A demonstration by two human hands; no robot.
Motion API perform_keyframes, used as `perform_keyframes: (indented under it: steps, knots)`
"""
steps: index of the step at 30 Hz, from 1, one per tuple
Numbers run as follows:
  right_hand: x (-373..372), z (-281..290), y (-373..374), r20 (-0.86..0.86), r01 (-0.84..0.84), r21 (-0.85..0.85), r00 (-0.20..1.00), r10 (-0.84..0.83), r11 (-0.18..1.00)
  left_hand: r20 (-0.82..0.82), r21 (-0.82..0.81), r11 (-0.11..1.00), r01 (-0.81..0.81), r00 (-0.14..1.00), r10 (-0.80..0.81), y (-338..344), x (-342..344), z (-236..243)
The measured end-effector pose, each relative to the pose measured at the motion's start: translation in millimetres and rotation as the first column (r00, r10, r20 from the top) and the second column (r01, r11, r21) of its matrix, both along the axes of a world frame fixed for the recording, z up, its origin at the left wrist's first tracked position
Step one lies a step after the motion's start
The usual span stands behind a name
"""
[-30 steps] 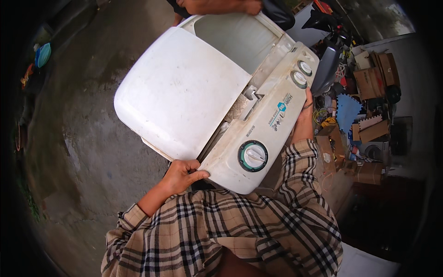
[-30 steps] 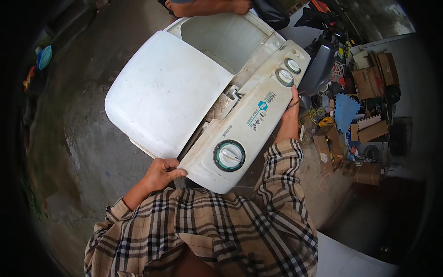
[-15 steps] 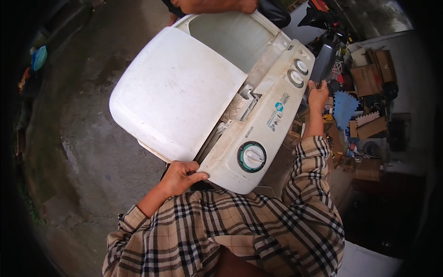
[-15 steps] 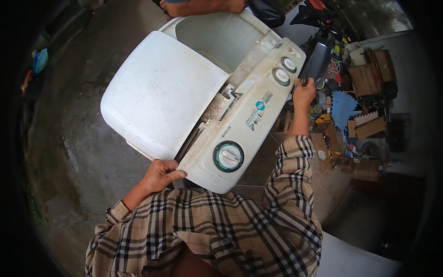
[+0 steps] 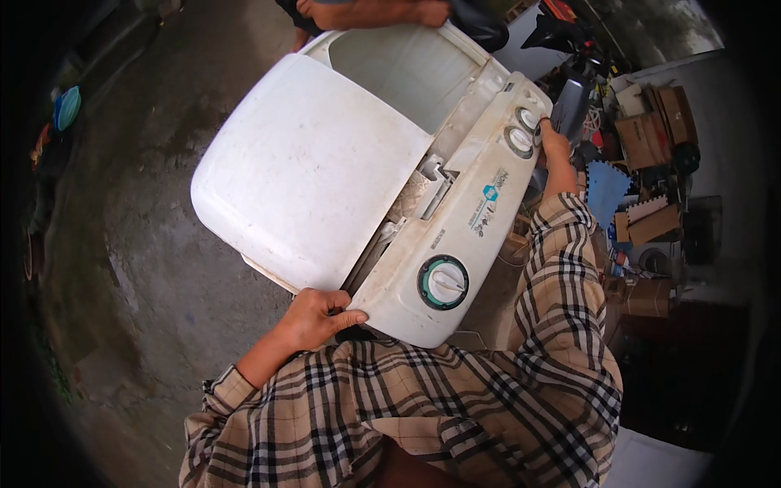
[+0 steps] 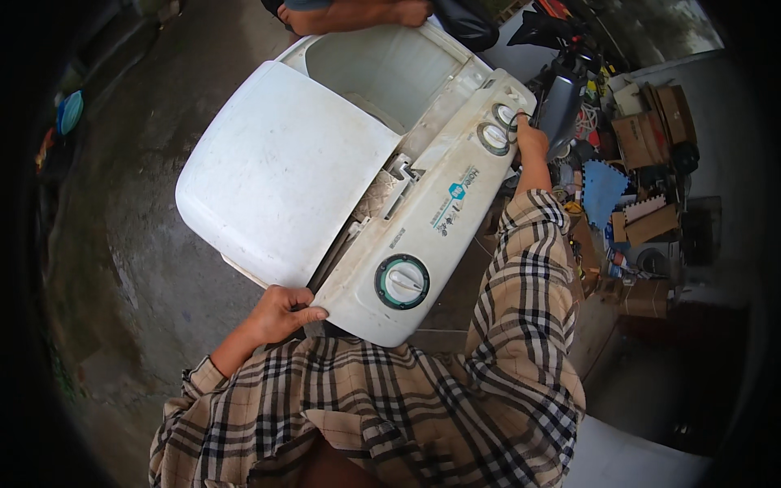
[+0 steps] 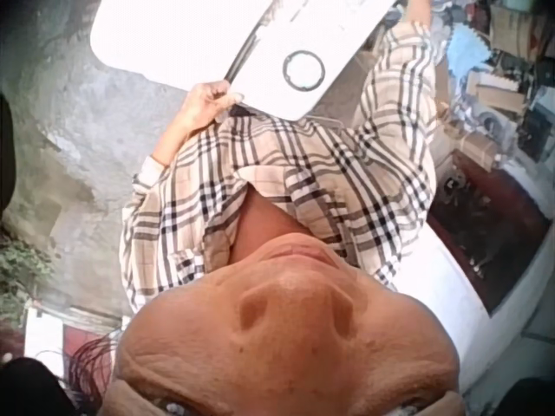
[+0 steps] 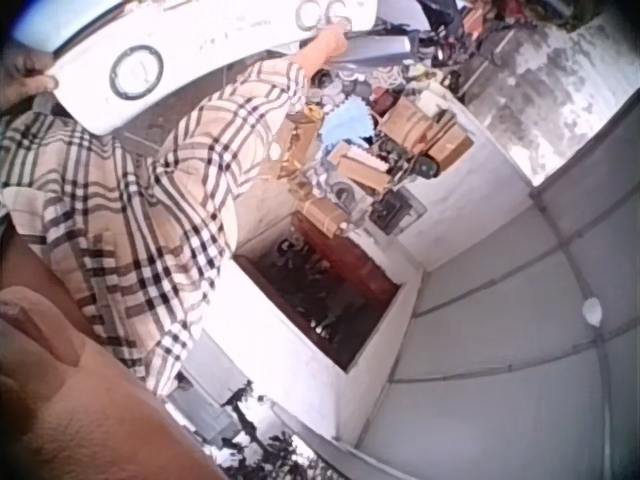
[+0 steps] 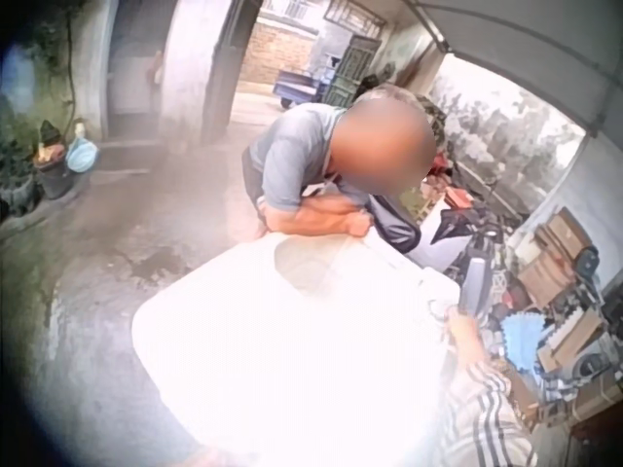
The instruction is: The person uses pliers to remove a hose clamp from a washing machine. They then detach the hose and remove a plastic panel from the back of the machine with assistance from another person.
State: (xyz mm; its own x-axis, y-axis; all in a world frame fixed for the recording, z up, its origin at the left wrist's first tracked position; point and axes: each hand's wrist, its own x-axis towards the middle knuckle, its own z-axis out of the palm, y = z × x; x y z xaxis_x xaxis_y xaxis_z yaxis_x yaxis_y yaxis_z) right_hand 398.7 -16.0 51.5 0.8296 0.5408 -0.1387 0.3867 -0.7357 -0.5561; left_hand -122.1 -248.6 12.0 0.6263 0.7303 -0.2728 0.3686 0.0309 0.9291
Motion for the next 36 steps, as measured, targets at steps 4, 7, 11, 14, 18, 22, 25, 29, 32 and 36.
perform_keyframes:
  steps: [4,7,11,14,18,22,25,29,32,36]
  knots:
    - [0,-36,-69,-0.593,0.089,0.368,0.789,0.160,0.926,-0.150,0.020,0.989,0.146,0.979,-0.141,46,0,49]
    - [-17,-61,-98,-0.735,0.213,0.504,0.614,0.286,0.837,-0.031,0.255,0.967,-0.007,0.999,0.015,98,54,71]
    - [-72,-64,-93,-0.765,0.293,0.621,0.428,0.481,0.727,-0.252,0.596,0.801,0.057,0.960,0.119,171,174,75]
    - [-72,-44,-98,-0.734,0.287,0.667,0.412,0.540,0.687,-0.334,0.480,0.875,0.067,0.936,0.112,210,252,61]
    - [-82,-67,-87,-0.731,0.298,0.672,0.410,0.545,0.678,-0.345,0.318,0.940,-0.125,0.908,0.237,243,280,16]
    - [-66,-57,-99,-0.670,0.307,0.718,0.546,0.503,0.625,-0.304,0.240,0.949,-0.203,0.913,0.272,246,308,11]
    - [-72,-40,-98,-0.673,0.342,0.734,0.483,0.561,0.587,-0.275,0.263,0.948,-0.181,0.927,0.254,245,304,21]
    - [-65,-35,-83,-0.648,0.277,0.734,0.559,0.518,0.620,-0.221,0.283,0.931,-0.231,0.929,0.297,249,300,17]
    - [-71,-29,-78,-0.588,0.183,0.756,0.610,0.531,0.628,-0.219,0.280,0.933,-0.228,0.930,0.293,248,287,20]
    - [-66,-32,-73,-0.571,0.154,0.743,0.652,0.499,0.651,-0.189,0.359,0.911,-0.201,0.941,0.282,252,282,15]
